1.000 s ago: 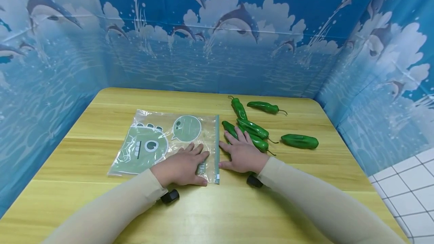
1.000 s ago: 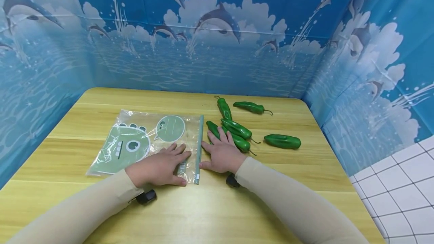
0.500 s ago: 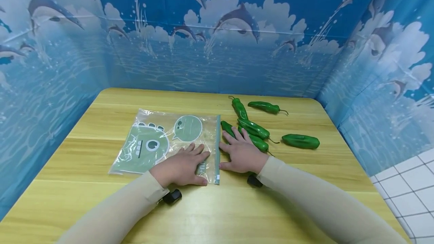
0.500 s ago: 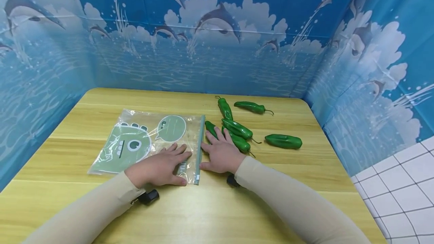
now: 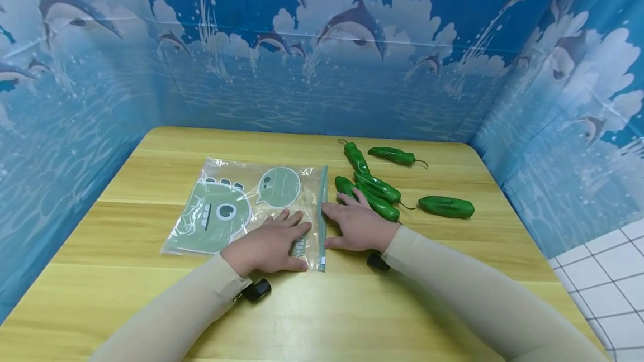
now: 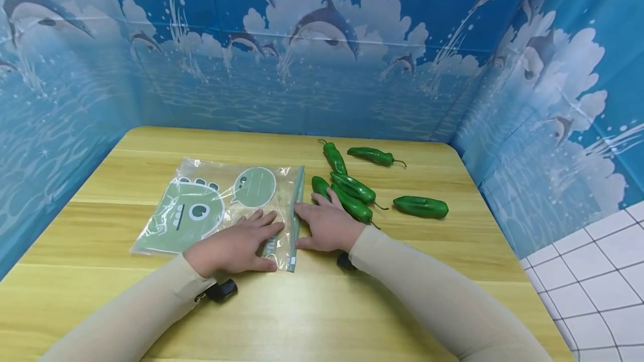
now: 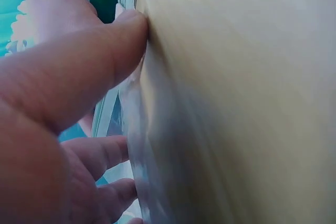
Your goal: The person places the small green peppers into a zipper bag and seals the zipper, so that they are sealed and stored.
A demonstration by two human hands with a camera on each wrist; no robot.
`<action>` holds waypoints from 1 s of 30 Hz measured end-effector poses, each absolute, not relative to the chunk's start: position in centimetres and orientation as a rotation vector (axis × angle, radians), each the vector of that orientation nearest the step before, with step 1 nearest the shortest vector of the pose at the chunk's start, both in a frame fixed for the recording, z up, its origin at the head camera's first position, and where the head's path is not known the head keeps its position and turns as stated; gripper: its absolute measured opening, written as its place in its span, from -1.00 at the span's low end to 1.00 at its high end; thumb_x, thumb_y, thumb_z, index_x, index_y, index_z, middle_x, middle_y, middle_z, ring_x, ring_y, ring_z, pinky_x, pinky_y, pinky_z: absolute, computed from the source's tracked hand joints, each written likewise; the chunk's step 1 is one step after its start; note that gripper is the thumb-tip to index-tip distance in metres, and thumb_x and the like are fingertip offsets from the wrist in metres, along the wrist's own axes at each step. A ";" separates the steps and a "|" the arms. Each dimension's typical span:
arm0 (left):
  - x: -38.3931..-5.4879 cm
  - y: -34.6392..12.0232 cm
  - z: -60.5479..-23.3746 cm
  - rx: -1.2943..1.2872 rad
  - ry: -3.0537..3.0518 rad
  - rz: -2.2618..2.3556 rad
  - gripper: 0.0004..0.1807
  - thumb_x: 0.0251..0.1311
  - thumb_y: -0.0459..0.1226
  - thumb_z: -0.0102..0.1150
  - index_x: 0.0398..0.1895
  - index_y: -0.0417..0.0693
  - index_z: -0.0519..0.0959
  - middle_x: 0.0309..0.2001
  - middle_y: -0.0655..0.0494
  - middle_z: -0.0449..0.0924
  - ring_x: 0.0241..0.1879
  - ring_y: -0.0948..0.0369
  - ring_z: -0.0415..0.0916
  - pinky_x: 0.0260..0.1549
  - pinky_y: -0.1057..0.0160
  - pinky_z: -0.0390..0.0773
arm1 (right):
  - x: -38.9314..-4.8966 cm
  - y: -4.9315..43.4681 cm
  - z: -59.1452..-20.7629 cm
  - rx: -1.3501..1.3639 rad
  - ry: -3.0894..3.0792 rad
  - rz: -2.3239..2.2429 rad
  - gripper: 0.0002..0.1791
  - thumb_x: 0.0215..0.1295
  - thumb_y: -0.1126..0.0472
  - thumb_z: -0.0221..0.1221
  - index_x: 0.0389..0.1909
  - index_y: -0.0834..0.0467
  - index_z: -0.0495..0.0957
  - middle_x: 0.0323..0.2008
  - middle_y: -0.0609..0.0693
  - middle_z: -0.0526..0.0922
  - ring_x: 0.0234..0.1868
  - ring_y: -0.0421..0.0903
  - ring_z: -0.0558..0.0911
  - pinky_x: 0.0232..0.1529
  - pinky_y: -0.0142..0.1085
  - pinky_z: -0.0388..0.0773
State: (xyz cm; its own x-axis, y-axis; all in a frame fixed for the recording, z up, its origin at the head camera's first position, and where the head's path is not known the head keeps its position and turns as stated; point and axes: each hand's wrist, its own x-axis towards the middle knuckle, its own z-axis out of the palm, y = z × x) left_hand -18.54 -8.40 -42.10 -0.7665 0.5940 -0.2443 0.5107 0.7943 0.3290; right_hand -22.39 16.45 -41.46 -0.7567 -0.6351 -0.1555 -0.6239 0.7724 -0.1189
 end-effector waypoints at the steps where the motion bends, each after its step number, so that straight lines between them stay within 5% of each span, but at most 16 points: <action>1: -18.5 -8.4 -42.1 0.844 2.657 0.343 -0.02 0.28 0.25 0.33 0.66 0.06 0.24 0.70 -0.09 0.02 0.68 -0.23 -0.11 0.56 -0.34 0.08 | -22.4 16.5 -41.5 -0.997 2.778 -0.102 -0.03 0.35 -0.33 0.30 0.63 0.05 0.25 0.57 -0.04 0.38 0.64 0.30 0.18 0.59 0.41 -0.19; 11: -17.6 -7.8 -41.4 0.885 2.697 0.377 -0.13 0.28 0.17 0.37 0.52 -0.09 0.42 0.59 -0.08 0.30 0.57 -0.05 0.29 0.48 -0.04 0.39 | -22.3 16.6 -41.6 -0.979 2.763 -0.139 -0.01 0.38 -0.32 0.28 0.68 0.02 0.15 0.61 -0.06 0.31 0.62 0.28 0.23 0.60 0.40 -0.26; 23: -17.3 -8.3 -41.6 0.902 2.698 0.452 -0.20 0.34 0.13 0.34 0.51 -0.11 0.45 0.56 -0.08 0.35 0.57 -0.06 0.28 0.51 -0.05 0.35 | -22.3 16.5 -41.6 -0.953 2.750 -0.130 0.04 0.37 -0.37 0.25 0.72 -0.13 -0.01 0.63 -0.08 0.27 0.60 0.35 0.24 0.61 0.36 -0.31; 30: -17.0 -8.5 -41.7 0.919 2.737 0.526 -0.31 0.36 0.07 0.34 0.43 -0.07 0.51 0.41 0.01 0.54 0.42 0.02 0.49 0.41 -0.01 0.47 | -22.1 16.4 -41.5 -0.948 2.742 -0.119 0.05 0.39 -0.38 0.22 0.73 -0.12 -0.05 0.65 -0.06 0.23 0.61 0.33 0.23 0.62 0.36 -0.32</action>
State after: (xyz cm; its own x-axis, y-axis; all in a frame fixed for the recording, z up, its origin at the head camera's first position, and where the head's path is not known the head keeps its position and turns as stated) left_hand -16.99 -8.48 -41.71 -0.7844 0.6150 -0.0807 0.5413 0.7422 0.3951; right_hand -22.07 16.45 -41.51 -0.7614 -0.6178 -0.1963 -0.5984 0.7863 -0.1537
